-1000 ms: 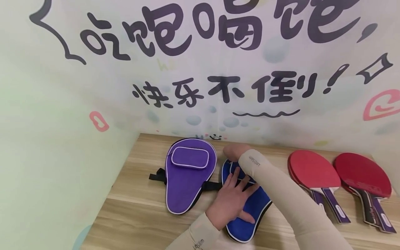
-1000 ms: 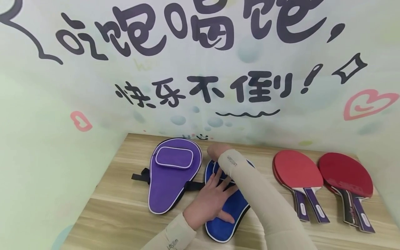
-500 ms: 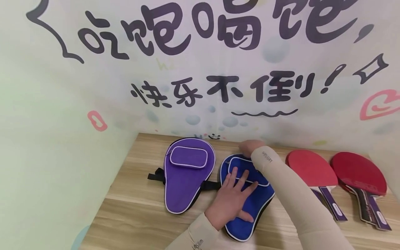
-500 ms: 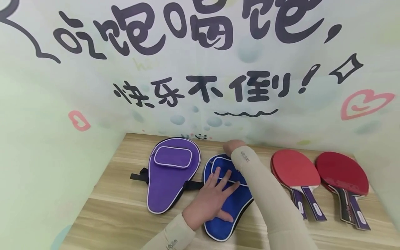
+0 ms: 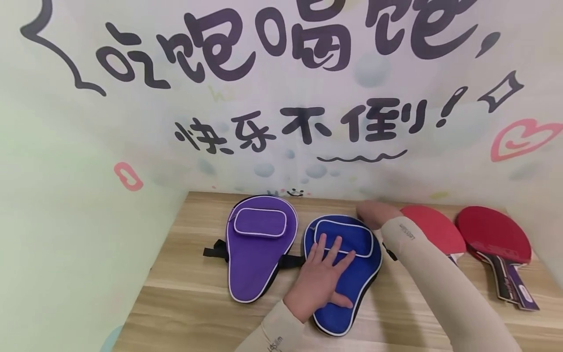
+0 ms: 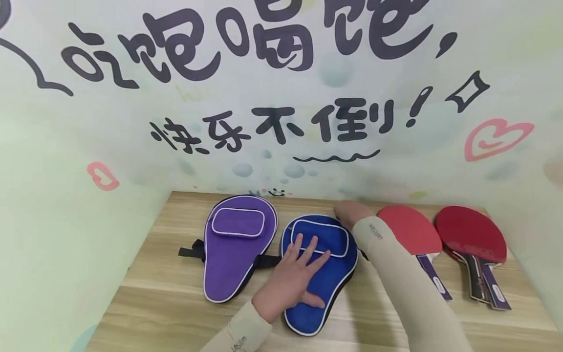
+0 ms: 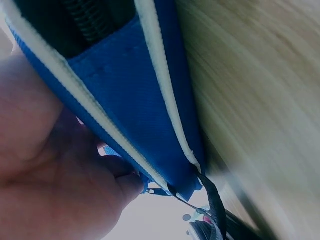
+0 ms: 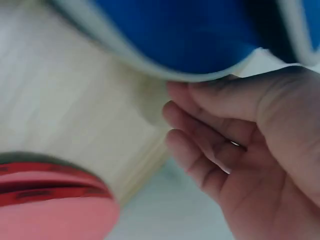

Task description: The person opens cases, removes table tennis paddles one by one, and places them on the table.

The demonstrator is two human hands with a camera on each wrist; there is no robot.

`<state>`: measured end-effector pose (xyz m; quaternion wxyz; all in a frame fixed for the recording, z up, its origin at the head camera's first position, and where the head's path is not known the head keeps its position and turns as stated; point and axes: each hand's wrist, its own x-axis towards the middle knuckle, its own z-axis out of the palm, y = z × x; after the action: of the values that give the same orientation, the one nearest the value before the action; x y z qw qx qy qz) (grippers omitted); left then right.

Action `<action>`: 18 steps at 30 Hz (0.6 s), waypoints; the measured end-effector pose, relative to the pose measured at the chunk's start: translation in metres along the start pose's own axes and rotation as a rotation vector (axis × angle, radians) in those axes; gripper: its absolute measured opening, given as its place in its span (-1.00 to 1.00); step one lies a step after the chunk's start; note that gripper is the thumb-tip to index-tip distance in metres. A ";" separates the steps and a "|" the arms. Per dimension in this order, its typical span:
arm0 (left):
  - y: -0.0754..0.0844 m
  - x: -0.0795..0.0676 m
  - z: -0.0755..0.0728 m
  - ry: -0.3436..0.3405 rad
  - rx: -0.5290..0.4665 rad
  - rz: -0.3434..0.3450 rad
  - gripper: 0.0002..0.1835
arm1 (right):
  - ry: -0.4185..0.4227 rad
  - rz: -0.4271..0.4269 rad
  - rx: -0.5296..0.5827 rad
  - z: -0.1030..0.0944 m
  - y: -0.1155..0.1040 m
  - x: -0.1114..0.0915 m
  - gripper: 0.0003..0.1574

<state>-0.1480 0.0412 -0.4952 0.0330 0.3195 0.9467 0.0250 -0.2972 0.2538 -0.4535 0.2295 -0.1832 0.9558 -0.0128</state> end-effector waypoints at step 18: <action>-0.004 0.000 -0.002 -0.002 -0.061 -0.011 0.20 | 0.228 0.007 0.010 0.046 0.014 -0.043 -0.82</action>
<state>-0.1504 0.0384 -0.4935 0.0437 0.3133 0.9471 0.0532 -0.2464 0.2853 -0.4771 0.1201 -0.1763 0.9763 -0.0374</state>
